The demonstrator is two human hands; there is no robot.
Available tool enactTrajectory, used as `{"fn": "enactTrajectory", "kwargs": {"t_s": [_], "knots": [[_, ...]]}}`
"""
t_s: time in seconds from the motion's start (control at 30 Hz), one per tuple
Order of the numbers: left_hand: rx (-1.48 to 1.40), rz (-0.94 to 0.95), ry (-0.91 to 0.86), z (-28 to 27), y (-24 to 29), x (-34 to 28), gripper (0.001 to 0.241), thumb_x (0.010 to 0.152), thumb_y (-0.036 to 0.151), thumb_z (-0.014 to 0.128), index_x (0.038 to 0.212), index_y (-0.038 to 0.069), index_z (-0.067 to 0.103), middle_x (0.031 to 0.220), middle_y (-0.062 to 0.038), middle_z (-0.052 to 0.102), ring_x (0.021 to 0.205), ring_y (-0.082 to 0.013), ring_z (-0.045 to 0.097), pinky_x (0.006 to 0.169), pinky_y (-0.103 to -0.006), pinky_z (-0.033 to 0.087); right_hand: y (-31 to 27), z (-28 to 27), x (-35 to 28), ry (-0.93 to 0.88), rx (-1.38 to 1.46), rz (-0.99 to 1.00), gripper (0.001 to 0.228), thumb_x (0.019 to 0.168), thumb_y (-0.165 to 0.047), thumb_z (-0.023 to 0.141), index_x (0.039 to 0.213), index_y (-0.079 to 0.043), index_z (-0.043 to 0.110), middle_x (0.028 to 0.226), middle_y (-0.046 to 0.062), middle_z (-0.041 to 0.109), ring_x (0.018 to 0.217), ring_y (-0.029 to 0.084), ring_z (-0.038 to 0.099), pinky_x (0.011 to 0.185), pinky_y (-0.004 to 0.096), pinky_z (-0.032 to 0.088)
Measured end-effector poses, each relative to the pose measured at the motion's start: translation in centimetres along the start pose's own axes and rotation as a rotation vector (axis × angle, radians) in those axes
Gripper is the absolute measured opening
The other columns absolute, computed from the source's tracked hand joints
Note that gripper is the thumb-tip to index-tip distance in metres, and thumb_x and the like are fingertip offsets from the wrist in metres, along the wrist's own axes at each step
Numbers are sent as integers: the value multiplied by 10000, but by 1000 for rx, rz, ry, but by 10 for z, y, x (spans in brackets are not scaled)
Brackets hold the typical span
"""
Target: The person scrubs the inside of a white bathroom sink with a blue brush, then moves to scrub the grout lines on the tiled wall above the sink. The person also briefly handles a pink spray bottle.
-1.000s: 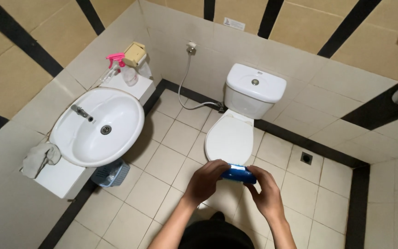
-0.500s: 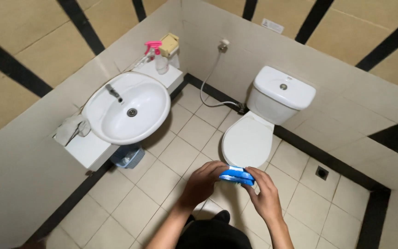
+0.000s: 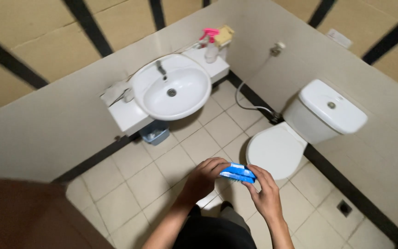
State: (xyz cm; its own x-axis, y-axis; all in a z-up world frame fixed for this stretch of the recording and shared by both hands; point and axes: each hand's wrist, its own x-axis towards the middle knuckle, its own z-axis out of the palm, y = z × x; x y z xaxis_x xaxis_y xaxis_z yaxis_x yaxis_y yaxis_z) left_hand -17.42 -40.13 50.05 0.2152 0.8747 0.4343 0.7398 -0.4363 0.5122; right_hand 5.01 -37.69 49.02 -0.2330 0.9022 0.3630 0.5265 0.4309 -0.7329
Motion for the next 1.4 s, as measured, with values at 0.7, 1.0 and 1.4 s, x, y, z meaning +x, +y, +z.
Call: {"fn": "enactTrajectory", "kwargs": {"t_s": [0.7, 1.0, 1.4], "knots": [[230, -333, 433, 12, 47, -27, 504, 812, -110, 574, 1262, 106, 639, 1254, -78, 684, 1224, -312, 636, 1118, -486, 469, 8, 0, 81, -433, 131, -395, 512, 806, -118, 807, 1295, -99, 655, 1300, 98, 681, 1200, 301, 653, 979, 399, 548], [226, -471, 503, 39, 70, -43, 477, 866, -68, 612, 1302, 125, 588, 1258, -65, 668, 1229, -298, 626, 1135, -518, 416, 13, -6, 83, -564, 132, -498, 516, 809, -86, 799, 1301, -96, 647, 1312, 107, 676, 1217, 312, 641, 993, 409, 539], [340, -567, 423, 71, 73, -57, 437, 910, -54, 608, 1309, 124, 602, 1270, -31, 656, 1241, -236, 628, 1223, -572, 283, 34, -8, 70, -591, 180, -518, 549, 789, -43, 799, 1310, -106, 638, 1321, 111, 670, 1225, 316, 642, 994, 404, 549]]}}
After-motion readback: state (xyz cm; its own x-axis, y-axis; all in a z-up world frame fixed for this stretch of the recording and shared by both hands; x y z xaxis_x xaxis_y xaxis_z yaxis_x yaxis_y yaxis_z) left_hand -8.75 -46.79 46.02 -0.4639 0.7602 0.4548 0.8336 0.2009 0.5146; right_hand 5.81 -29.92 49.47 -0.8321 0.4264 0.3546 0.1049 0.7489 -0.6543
